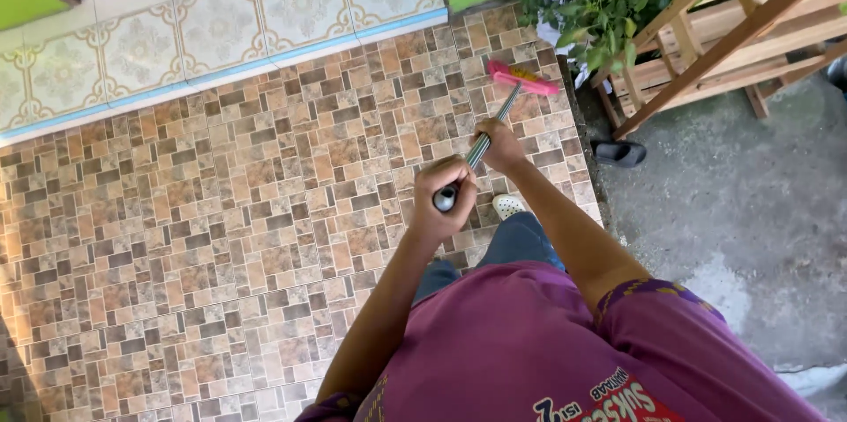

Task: Sweeping a tiled floor with a long-handled broom.

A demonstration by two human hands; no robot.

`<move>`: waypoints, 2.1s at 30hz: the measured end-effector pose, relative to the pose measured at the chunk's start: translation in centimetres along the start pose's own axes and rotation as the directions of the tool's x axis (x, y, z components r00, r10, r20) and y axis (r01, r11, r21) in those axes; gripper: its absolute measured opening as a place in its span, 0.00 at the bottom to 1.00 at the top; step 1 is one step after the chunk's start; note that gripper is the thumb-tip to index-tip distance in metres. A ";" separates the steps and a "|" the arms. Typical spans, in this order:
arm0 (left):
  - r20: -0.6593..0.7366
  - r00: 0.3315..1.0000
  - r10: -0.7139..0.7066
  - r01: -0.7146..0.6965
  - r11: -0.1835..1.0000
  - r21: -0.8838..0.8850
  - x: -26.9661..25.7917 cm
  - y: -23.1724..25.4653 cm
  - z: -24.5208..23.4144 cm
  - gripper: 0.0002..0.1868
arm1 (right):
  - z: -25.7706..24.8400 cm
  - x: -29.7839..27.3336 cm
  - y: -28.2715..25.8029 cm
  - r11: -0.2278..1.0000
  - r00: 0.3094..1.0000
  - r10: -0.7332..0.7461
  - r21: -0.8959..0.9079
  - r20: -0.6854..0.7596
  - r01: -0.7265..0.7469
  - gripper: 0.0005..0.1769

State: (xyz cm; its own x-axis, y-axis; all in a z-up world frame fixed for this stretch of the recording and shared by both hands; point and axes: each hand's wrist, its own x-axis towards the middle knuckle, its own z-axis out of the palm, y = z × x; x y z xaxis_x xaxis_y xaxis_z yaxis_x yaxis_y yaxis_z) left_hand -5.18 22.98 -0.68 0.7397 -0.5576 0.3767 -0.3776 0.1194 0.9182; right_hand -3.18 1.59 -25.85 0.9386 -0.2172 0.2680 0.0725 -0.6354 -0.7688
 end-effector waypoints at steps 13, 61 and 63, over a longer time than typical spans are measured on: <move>0.268 0.963 0.023 -0.038 0.998 0.052 -6.6 11.8 -11.9 0.15 | 6.6 -4.1 -15.5 0.992 0.967 0.037 0.107 0.253 -0.066 0.11; 0.430 0.901 -0.053 0.146 0.972 -0.186 -12.3 2.7 -9.3 0.12 | 6.4 -14.8 -4.4 0.951 0.960 0.261 -0.145 -0.102 -0.274 0.09; 0.437 0.896 -0.081 0.131 0.988 -0.086 -14.3 2.7 -11.3 0.18 | 9.4 -15.4 -5.5 0.981 0.973 0.172 -0.064 -0.156 -0.184 0.06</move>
State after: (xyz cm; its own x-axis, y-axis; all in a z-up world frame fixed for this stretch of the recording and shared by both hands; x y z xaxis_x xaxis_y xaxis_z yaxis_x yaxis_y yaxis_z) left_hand -10.44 40.58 -2.16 0.4496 -0.8684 0.2094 -0.2279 0.1152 0.9669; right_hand -14.88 15.40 -31.22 0.8730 -0.4360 0.2185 -0.1232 -0.6307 -0.7662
